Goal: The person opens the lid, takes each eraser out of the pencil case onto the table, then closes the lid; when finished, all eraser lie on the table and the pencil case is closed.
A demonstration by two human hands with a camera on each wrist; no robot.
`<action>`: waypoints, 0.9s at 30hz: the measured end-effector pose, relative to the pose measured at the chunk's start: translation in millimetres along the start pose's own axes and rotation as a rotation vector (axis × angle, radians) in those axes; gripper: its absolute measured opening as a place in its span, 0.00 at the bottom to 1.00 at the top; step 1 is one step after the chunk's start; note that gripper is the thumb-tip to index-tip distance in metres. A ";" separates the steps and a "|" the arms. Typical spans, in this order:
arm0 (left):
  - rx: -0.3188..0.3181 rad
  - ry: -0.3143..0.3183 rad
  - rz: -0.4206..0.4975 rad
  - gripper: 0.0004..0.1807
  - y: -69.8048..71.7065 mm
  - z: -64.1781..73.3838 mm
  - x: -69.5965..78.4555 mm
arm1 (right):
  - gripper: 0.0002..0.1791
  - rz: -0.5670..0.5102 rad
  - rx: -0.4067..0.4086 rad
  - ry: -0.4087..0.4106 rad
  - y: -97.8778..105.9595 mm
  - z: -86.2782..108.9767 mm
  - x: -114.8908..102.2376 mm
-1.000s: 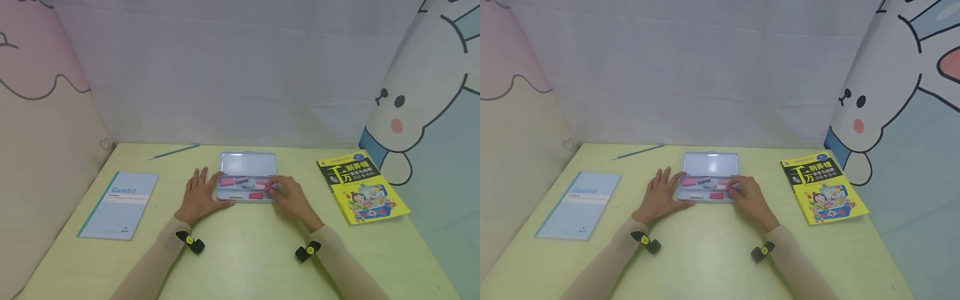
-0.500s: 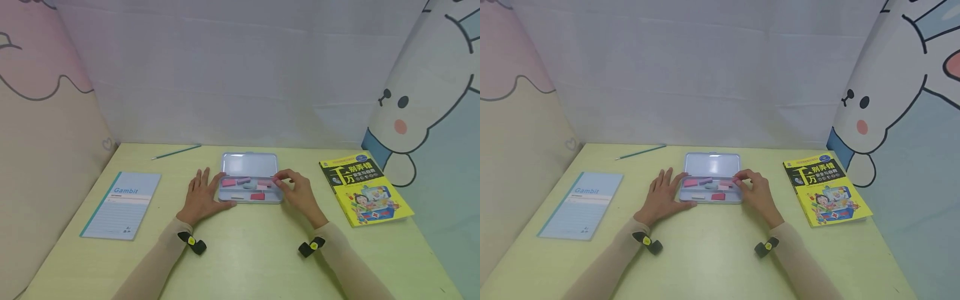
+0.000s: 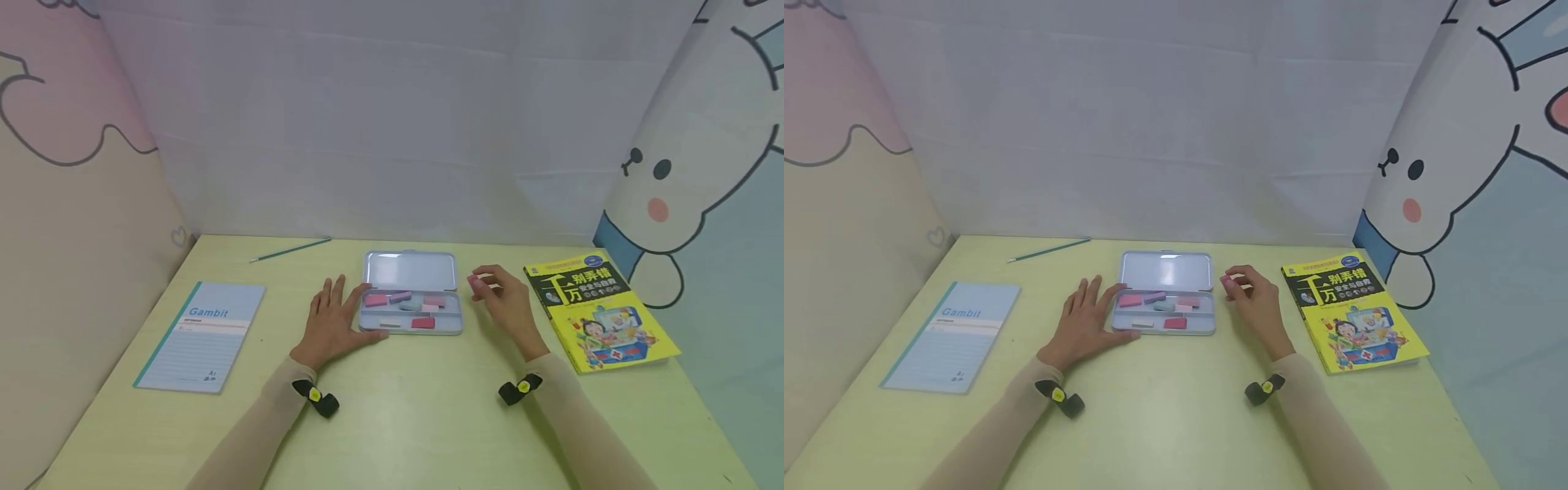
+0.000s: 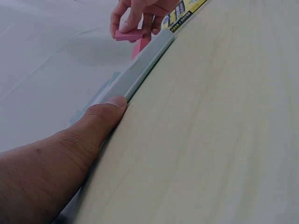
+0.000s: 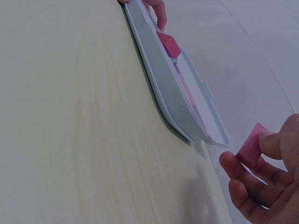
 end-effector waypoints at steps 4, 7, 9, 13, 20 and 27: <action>-0.006 0.004 0.002 0.58 -0.3 -0.4 0.2 | 0.13 -0.035 -0.010 -0.021 5.3 -3.9 5.4; -0.008 0.004 -0.001 0.58 0.0 -0.5 0.1 | 0.14 -0.013 -0.033 -0.036 8.2 -8.8 8.7; -0.008 0.003 -0.003 0.58 -0.3 -0.4 -0.4 | 0.15 0.003 -0.048 -0.054 9.4 -13.0 11.8; -0.004 -0.002 -0.003 0.58 -1.3 -0.7 -1.0 | 0.15 0.047 -0.082 -0.086 11.5 -21.7 20.1; 0.008 0.000 -0.005 0.58 -2.3 -1.0 -1.6 | 0.12 0.151 -0.164 -0.107 11.3 -34.2 30.2; 0.011 -0.001 -0.005 0.58 -3.0 -0.4 -1.3 | 0.12 0.237 -0.258 -0.151 8.8 -45.8 32.5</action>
Point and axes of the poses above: each hand's wrist, its own z-axis away from the middle knuckle, its own y-axis out of the back of the hand, x = y × z, the point moved 3 cm from there along -z, towards the middle knuckle, and after that the axes turned 12 degrees about -z, right-handed, at the moved point
